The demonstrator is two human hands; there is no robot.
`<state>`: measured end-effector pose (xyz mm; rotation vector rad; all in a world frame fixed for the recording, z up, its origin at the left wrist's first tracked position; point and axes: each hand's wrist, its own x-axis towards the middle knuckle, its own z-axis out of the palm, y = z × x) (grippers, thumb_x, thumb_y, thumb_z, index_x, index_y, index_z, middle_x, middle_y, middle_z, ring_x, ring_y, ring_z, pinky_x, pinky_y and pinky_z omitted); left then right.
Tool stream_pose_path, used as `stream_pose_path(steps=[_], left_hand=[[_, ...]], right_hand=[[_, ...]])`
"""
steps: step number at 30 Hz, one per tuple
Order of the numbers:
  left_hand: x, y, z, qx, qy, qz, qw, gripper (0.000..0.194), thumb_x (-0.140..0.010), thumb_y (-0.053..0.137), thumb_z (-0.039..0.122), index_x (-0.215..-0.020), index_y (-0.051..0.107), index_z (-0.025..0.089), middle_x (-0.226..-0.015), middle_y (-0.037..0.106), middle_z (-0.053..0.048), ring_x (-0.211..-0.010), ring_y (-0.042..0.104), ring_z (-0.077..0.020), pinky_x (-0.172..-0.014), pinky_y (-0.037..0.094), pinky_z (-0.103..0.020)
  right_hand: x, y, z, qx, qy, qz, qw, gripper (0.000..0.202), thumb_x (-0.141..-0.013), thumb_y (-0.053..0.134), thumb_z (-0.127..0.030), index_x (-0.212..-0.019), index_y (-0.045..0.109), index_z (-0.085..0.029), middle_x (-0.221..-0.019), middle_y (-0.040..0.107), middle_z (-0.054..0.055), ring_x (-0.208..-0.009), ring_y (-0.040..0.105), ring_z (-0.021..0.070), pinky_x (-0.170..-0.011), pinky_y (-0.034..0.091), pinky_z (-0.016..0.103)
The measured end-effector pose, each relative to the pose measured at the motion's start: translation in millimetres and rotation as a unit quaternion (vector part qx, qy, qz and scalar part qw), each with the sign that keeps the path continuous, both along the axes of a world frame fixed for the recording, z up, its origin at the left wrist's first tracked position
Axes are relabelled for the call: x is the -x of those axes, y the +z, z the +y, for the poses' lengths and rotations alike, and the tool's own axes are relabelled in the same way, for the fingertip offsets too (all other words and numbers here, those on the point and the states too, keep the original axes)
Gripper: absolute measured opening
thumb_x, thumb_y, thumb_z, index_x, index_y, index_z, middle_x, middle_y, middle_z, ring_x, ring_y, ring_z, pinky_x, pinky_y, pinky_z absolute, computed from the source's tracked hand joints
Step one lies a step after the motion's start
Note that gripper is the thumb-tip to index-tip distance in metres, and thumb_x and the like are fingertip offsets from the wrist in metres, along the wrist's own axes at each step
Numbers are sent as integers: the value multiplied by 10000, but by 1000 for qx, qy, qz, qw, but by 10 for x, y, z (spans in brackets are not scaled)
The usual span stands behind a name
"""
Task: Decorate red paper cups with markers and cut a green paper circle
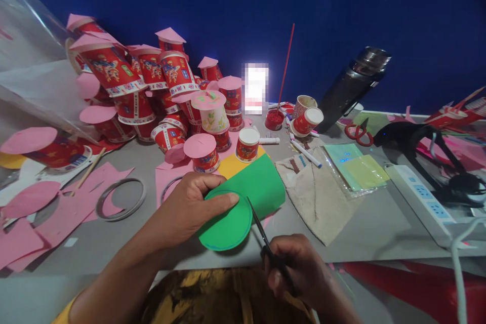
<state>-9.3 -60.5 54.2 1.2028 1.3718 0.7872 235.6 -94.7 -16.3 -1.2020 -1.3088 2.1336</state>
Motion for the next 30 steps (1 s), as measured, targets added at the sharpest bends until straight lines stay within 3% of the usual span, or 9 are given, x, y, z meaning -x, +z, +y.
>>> stream_pose_path(steps=[5, 12, 19, 30], left_hand=[[14, 21, 0, 17, -14, -8, 1000, 377, -771, 766, 509, -636, 634, 182, -582, 528, 31, -504, 442, -100, -432, 382, -194], [24, 39, 29, 13, -46, 19, 999, 368, -761, 762, 447, -580, 578, 184, -562, 479, 42, -494, 416, -87, -431, 349, -185], [69, 56, 40, 27, -64, 46, 997, 324, -780, 735, 486, -672, 689, 185, -615, 620, 0, -534, 547, -141, -464, 444, -223], [122, 85, 115, 32, -141, 59, 988, 310, -817, 700, 455, -669, 667, 185, -607, 595, 13, -537, 522, -121, -466, 414, -200]], right_hand=[[2, -23, -13, 4, 3, -6, 1000, 269, -694, 791, -350, -574, 611, -190, -510, 567, -33, -449, 510, 82, -440, 371, 191], [-7, 2, -4, -1, 9, 12, 1000, 272, -705, 812, -340, -572, 626, -193, -510, 565, -43, -458, 493, 79, -465, 415, 197], [-4, -35, -18, 0, 8, 11, 1000, 289, -712, 818, -355, -568, 630, -191, -509, 574, -36, -454, 512, 82, -462, 420, 196], [-2, -28, -10, 16, 19, 19, 1000, 315, -708, 853, -393, -594, 644, -187, -524, 574, -39, -473, 516, 80, -489, 431, 191]])
